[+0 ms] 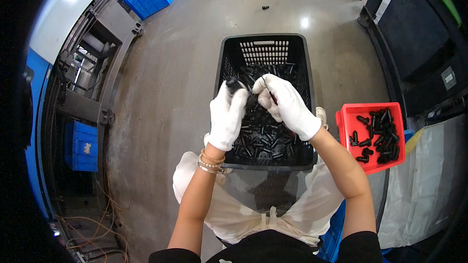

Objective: The person sorts small black plastic molded parts by hand, placing them into different bins including a black basket, a red tray, and a blue crate.

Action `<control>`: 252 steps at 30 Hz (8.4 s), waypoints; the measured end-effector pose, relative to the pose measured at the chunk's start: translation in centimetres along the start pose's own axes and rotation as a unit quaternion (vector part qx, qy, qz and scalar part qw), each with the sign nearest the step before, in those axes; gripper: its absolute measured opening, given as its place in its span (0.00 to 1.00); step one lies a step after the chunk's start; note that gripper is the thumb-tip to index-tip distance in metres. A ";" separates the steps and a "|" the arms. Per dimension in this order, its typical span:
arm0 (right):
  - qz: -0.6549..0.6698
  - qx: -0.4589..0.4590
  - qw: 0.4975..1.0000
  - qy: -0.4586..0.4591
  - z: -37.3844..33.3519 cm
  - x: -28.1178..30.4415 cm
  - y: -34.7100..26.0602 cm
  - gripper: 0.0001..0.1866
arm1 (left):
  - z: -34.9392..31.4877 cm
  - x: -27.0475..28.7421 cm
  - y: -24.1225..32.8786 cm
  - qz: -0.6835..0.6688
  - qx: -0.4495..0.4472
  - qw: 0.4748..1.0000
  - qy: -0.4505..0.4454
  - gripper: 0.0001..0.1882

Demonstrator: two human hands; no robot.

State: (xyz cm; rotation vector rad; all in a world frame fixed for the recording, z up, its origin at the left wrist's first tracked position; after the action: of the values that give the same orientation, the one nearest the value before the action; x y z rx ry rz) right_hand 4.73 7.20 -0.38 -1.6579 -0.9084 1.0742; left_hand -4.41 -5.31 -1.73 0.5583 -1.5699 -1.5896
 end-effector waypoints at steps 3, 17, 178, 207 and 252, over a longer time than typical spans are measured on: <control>-0.239 0.140 0.960 0.036 -0.9 -0.7 -0.5 0.18 | -0.2 0.2 0.0 -0.124 -0.014 0.990 0.058 0.13; -0.458 0.336 0.817 0.098 -3.2 -3.8 0.1 0.14 | -0.9 -0.2 -0.1 -0.069 -0.140 0.982 0.104 0.24; -0.126 -0.038 0.990 0.045 -5.7 10.4 -0.1 0.11 | -1.5 -2.9 -0.8 -0.012 -0.080 0.984 -0.157 0.14; -0.603 0.209 0.754 0.155 -2.3 -2.7 1.4 0.10 | -0.2 -2.2 0.0 -0.098 -0.101 0.979 0.150 0.18; -0.506 0.213 0.831 0.089 -2.9 -2.6 1.5 0.12 | -0.9 -1.3 0.4 -0.185 -0.063 0.976 0.097 0.21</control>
State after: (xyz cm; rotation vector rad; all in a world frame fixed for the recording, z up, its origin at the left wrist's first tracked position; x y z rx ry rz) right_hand 6.71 3.49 -0.63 -0.6756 -1.1097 0.3166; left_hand -2.89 -4.75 -1.73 0.9482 -1.2587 -1.8311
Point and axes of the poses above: each hand's wrist, its own z-axis towards the middle knuckle, its own x-axis out of the back of the hand, y = z × x, the point moved 2 cm from there along z, towards the middle knuckle, and after that the axes turned 1 degree about -z, right-handed, at the moved point
